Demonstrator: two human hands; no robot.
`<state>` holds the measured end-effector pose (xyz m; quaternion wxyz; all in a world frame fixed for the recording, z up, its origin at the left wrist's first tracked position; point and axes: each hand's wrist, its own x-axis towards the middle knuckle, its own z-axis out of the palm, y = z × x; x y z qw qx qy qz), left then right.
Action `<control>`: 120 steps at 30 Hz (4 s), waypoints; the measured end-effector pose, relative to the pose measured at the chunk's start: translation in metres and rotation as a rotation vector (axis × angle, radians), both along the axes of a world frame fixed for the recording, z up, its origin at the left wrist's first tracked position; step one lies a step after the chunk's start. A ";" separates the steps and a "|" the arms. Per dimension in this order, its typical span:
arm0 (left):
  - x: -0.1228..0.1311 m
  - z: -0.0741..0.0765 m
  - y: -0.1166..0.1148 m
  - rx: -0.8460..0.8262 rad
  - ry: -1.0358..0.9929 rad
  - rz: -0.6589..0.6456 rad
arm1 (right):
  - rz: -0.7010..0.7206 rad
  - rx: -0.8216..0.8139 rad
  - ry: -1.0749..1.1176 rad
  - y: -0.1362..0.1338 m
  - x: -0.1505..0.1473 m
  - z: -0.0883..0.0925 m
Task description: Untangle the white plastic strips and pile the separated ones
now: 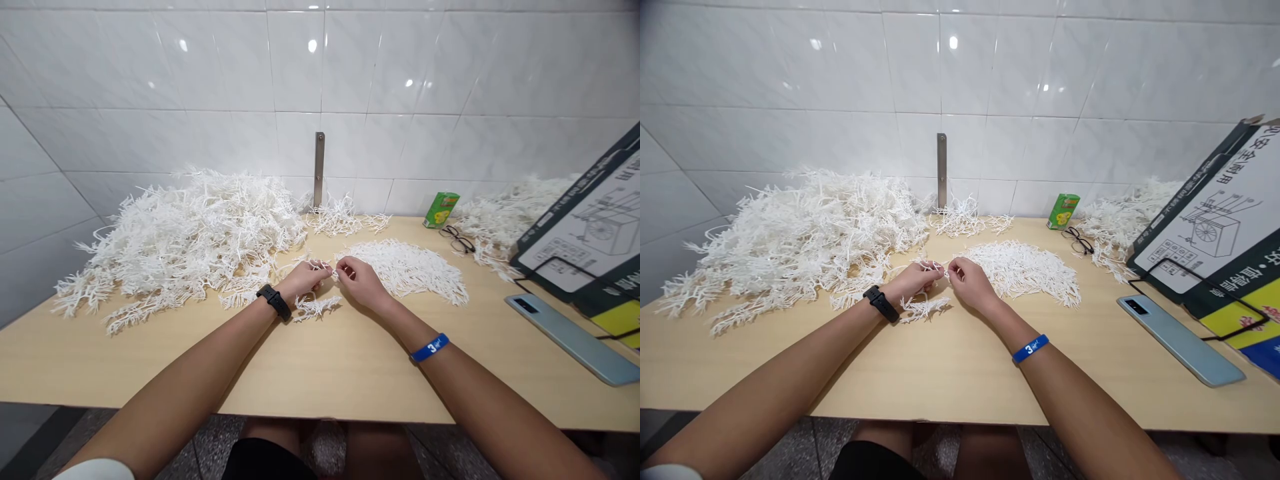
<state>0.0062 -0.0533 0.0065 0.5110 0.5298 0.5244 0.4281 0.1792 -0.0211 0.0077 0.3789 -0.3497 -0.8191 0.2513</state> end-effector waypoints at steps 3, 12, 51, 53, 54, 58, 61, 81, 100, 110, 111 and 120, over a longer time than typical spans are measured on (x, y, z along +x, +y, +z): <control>0.002 0.003 -0.002 -0.025 -0.037 0.005 | 0.001 -0.014 0.016 0.000 0.000 -0.001; 0.011 0.013 -0.010 -0.172 -0.266 0.075 | -0.019 0.014 0.037 0.002 -0.001 -0.003; 0.005 0.014 -0.004 -0.100 -0.478 -0.046 | 0.216 -0.561 0.342 0.005 -0.002 -0.002; 0.006 0.011 -0.003 -0.083 -0.395 -0.044 | 0.209 -0.536 0.297 0.005 -0.001 -0.003; 0.006 0.010 -0.003 -0.076 -0.350 -0.053 | 0.203 -0.499 0.265 0.005 -0.001 -0.004; 0.007 0.007 -0.002 -0.049 -0.241 -0.069 | 0.137 -0.286 0.145 0.004 0.002 -0.002; 0.008 0.011 -0.004 -0.050 -0.207 -0.043 | 0.089 -0.194 0.107 0.001 0.002 0.000; 0.004 0.005 -0.005 -0.047 -0.268 -0.007 | 0.079 -0.082 0.042 -0.002 0.003 0.004; -0.006 0.009 -0.002 -0.159 -0.376 -0.214 | 0.151 0.096 -0.061 -0.003 0.011 0.009; 0.006 0.017 -0.010 -0.232 -0.332 -0.210 | 0.126 0.104 -0.138 0.004 0.010 0.002; 0.008 0.017 -0.011 -0.235 -0.329 -0.209 | 0.118 0.097 -0.135 0.004 0.010 0.002; 0.018 0.017 -0.013 -0.191 -0.274 -0.052 | 0.104 0.033 -0.130 0.006 0.011 0.000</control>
